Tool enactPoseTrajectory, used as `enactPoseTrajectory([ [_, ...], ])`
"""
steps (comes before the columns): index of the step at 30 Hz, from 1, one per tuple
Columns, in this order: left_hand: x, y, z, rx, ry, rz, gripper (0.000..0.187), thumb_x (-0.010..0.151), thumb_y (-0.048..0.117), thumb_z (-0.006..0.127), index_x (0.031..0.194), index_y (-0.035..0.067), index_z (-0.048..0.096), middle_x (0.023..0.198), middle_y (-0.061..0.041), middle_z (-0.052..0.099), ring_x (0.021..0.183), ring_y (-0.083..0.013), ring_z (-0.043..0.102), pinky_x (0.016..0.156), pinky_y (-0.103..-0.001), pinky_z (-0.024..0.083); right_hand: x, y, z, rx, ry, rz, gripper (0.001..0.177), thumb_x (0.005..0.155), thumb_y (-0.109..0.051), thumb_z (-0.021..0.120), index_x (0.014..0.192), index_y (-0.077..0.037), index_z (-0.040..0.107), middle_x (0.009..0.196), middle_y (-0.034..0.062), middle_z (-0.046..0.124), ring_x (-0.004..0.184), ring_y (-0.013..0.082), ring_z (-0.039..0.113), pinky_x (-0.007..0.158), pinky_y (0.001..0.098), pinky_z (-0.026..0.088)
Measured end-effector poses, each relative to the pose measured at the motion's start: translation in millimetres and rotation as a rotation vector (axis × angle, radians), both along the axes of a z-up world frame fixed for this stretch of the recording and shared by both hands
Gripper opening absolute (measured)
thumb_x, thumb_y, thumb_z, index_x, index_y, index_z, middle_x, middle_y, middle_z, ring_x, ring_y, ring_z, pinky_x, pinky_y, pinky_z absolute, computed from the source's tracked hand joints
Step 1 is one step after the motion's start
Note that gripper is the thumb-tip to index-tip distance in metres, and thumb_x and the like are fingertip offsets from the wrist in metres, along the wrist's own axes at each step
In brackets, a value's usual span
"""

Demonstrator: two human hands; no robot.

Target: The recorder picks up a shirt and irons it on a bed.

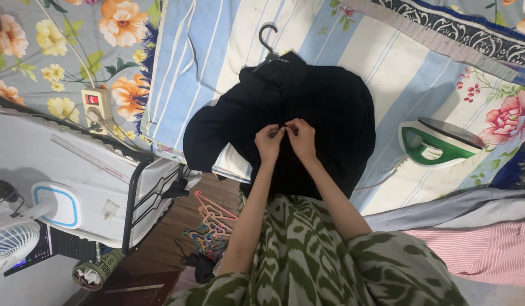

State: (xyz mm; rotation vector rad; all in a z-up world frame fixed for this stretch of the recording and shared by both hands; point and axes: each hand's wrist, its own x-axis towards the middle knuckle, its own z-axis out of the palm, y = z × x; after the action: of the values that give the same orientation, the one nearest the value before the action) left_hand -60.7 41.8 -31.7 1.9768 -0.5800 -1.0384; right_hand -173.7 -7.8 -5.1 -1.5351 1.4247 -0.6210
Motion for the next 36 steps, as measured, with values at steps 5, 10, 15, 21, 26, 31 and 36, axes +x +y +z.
enactPoseTrajectory([
  [5,-3,-1,1,0.003,-0.009,0.027,0.028,0.086,0.014,0.082,0.105,-0.006,0.075,0.091,-0.012,0.079,0.082,-0.0145,0.076,0.077,-0.027,0.06,2,4,-3,0.038,0.006,-0.048,0.014,0.088,0.0,0.075,0.101,-0.001,0.074,0.094,0.0126,0.074,0.08,0.0227,0.074,0.072,0.0317,0.059],
  [10,0,3,-8,0.015,0.025,0.022,0.028,0.086,0.013,0.082,0.106,-0.005,0.076,0.092,-0.011,0.08,0.082,-0.0131,0.075,0.077,-0.026,0.059,2,2,-7,0.103,-0.015,-0.108,0.013,0.087,-0.002,0.076,0.1,-0.003,0.077,0.091,0.0114,0.076,0.08,0.0205,0.076,0.073,0.0306,0.059],
  [15,2,15,-40,-0.029,0.317,0.164,0.026,0.088,0.01,0.079,0.108,-0.006,0.073,0.087,-0.007,0.075,0.072,-0.0103,0.067,0.063,-0.024,0.055,3,-1,-10,0.186,-0.025,-0.103,0.012,0.087,-0.006,0.077,0.099,-0.005,0.078,0.088,0.0091,0.078,0.08,0.0185,0.076,0.073,0.0302,0.059],
  [21,3,10,-22,0.015,0.312,0.126,0.023,0.09,0.012,0.078,0.105,-0.004,0.071,0.086,-0.004,0.074,0.07,-0.0081,0.066,0.06,-0.023,0.054,4,-1,-1,0.104,-0.023,-0.049,0.011,0.089,-0.006,0.076,0.1,-0.004,0.075,0.089,0.0103,0.077,0.08,0.0193,0.075,0.072,0.0306,0.059],
  [26,3,14,-38,0.025,0.24,0.088,0.022,0.09,0.014,0.079,0.104,-0.003,0.073,0.081,-0.002,0.071,0.065,-0.0077,0.061,0.057,-0.023,0.05,4,2,-6,0.061,-0.054,-0.049,0.013,0.088,-0.006,0.076,0.101,-0.002,0.072,0.088,0.0095,0.075,0.077,0.0182,0.074,0.07,0.03,0.058],
  [31,8,21,-51,-0.036,0.429,0.155,0.022,0.09,0.011,0.079,0.108,-0.002,0.075,0.081,0.0,0.068,0.063,-0.0064,0.056,0.055,-0.021,0.043,2,1,-3,0.078,-0.09,-0.052,0.014,0.086,-0.006,0.078,0.099,-0.003,0.074,0.083,0.0078,0.075,0.073,0.0154,0.073,0.067,0.028,0.057],
  [36,10,19,-39,-0.02,0.537,0.202,0.022,0.089,0.005,0.078,0.11,-0.001,0.074,0.089,-0.001,0.072,0.072,-0.0067,0.062,0.062,-0.02,0.049,2,0,1,0.113,-0.079,-0.057,0.012,0.085,-0.006,0.078,0.096,-0.002,0.076,0.081,0.0087,0.074,0.07,0.015,0.071,0.065,0.028,0.056],
])
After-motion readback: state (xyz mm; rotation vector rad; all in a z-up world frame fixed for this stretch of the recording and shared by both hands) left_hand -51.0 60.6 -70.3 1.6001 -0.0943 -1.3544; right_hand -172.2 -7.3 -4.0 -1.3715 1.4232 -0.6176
